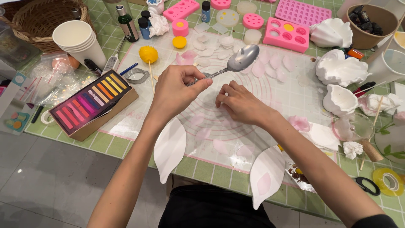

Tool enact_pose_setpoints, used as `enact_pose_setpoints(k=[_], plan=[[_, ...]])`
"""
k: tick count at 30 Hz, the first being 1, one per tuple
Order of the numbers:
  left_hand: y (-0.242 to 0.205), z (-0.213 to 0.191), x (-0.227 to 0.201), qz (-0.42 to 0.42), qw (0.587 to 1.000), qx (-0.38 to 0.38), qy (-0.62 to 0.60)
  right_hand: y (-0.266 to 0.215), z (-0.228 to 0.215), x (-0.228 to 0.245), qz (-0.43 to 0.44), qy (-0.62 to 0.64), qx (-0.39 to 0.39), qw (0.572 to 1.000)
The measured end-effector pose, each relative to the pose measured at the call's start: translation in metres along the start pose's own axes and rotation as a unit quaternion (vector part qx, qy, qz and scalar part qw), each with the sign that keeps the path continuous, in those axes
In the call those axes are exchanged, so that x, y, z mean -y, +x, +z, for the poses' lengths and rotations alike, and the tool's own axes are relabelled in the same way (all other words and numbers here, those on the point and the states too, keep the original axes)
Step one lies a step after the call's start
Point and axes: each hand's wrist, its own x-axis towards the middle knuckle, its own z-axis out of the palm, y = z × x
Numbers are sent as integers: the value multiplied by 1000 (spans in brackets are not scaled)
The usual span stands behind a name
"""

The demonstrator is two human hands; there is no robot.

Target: The person is crafting decorative wax petals and assembling candle components using molds and manual tools.

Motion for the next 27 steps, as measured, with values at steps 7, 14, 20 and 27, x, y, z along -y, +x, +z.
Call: enact_pose_setpoints(k=[7, 14, 20, 27], plan=[[2, 0, -1, -10, 1000, 7, 17, 8, 1, -4, 17, -16, 45, 999], [4, 0, -2, -12, 1000, 6, 13, -2, -14, -10, 32, 122, 23, 992], [4, 3, -3, -12, 1000, 9, 10, -23, -32, -14, 82, 256, -35, 962], [3, 4, -6, -24, 999, 16, 14, -69, -50, 6, 120, 289, 29, 949]])
